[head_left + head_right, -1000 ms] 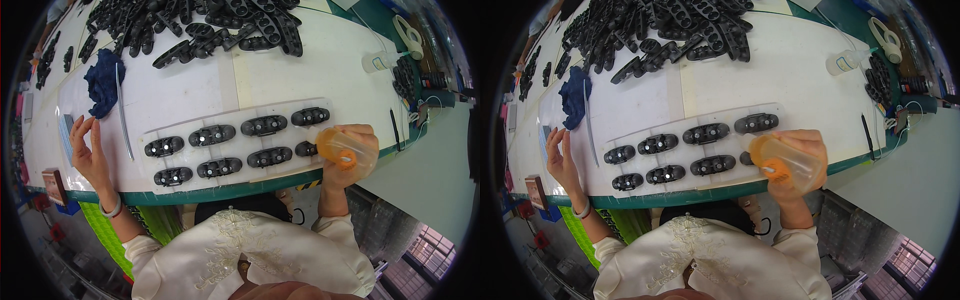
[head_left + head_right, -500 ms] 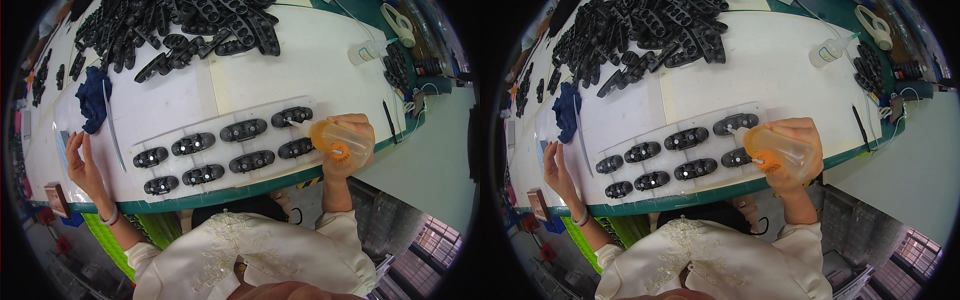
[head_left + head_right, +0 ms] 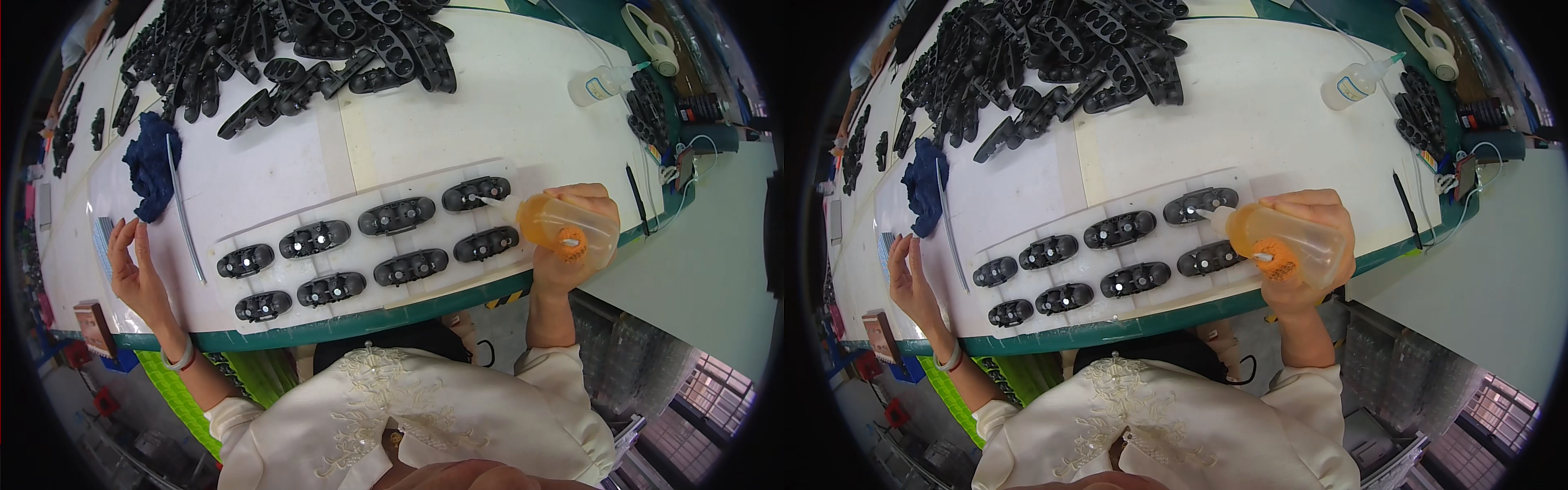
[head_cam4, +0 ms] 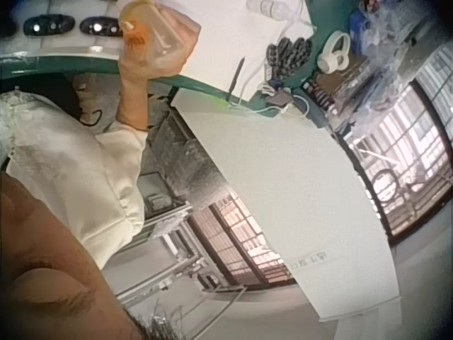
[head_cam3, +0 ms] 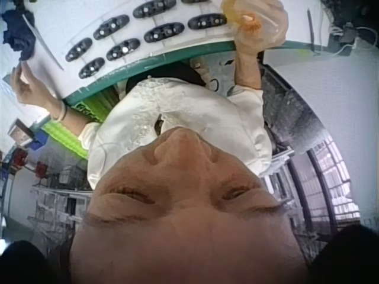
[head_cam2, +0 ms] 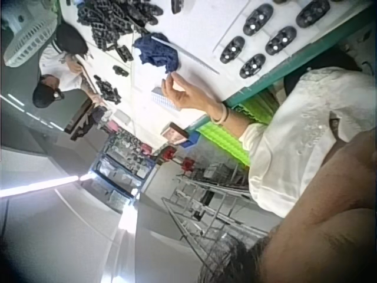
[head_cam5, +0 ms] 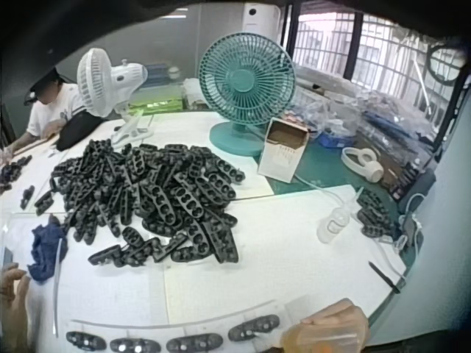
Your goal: Applying adhesive to small black plastic housings and organizing them in a specialized sorting tray.
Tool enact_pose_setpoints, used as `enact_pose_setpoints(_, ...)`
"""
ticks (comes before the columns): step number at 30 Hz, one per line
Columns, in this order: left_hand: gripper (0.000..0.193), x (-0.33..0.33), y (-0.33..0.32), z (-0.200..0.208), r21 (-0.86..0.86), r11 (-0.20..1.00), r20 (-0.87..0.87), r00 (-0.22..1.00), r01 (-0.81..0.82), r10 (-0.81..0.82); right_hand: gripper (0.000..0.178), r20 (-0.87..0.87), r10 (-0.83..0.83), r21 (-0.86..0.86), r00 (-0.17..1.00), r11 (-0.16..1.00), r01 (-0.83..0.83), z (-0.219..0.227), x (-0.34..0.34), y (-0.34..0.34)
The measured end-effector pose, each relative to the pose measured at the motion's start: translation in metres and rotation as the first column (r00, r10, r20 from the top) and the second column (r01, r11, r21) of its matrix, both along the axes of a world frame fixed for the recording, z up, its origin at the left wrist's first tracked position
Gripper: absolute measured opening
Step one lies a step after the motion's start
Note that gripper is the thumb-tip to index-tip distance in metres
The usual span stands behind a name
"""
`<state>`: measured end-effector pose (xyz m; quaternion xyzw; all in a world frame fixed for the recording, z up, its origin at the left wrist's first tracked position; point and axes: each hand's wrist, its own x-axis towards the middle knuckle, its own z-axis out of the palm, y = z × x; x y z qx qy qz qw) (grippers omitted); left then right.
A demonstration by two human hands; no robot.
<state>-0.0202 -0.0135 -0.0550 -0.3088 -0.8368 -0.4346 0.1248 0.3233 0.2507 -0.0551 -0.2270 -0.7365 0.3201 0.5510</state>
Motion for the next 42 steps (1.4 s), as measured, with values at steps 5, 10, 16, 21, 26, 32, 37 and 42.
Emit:
enact_pose_setpoints(5, 0.014, -0.002, -0.002, -0.001, -0.018, 1.000, -0.009, 1.000, 0.016, -0.016, 0.042, 0.030, -0.006, -0.012, 1.000, 1.000, 0.006, 0.001, -0.001, -0.001)
enact_pose_setpoints(10, 0.014, -0.001, 0.000, 0.000, -0.018, 1.000, -0.005, 1.000, 0.005, -0.005, 0.023, 0.089, 0.003, 0.038, 0.996, 0.999, -0.007, 0.004, -0.003, -0.001)
enact_pose_setpoints(16, 0.015, -0.003, -0.002, -0.001, -0.013, 1.000, -0.008, 1.000, -0.005, 0.005, 0.033, 0.053, -0.104, 0.018, 0.993, 0.994, 0.104, 0.006, 0.007, 0.001)
enact_pose_setpoints(21, 0.017, -0.007, -0.006, -0.003, -0.016, 1.000, 0.001, 1.000, -0.001, 0.001, 0.044, 0.072, -0.143, 0.012, 0.987, 0.990, 0.142, 0.000, 0.013, 0.004)
enact_pose_setpoints(26, 0.018, -0.006, -0.003, -0.002, -0.009, 1.000, 0.035, 0.999, -0.026, 0.026, 0.040, 0.002, -0.091, -0.002, 0.996, 0.996, 0.091, -0.002, 0.015, 0.005)
enact_pose_setpoints(32, 0.018, -0.008, -0.006, -0.003, -0.050, 0.999, -0.010, 1.000, -0.009, 0.008, 0.047, 0.089, -0.141, -0.021, 0.986, 0.989, 0.143, 0.000, 0.014, 0.003)
enact_pose_setpoints(37, 0.018, -0.008, -0.006, -0.004, -0.017, 0.999, 0.035, 0.999, -0.028, 0.029, 0.052, 0.034, -0.178, -0.019, 0.983, 0.984, 0.179, -0.002, 0.014, 0.005)
enact_pose_setpoints(42, 0.018, -0.007, -0.005, -0.003, -0.031, 0.999, 0.019, 0.999, -0.028, 0.028, 0.054, 0.097, -0.204, 0.001, 0.974, 0.979, 0.205, 0.000, 0.014, 0.005)
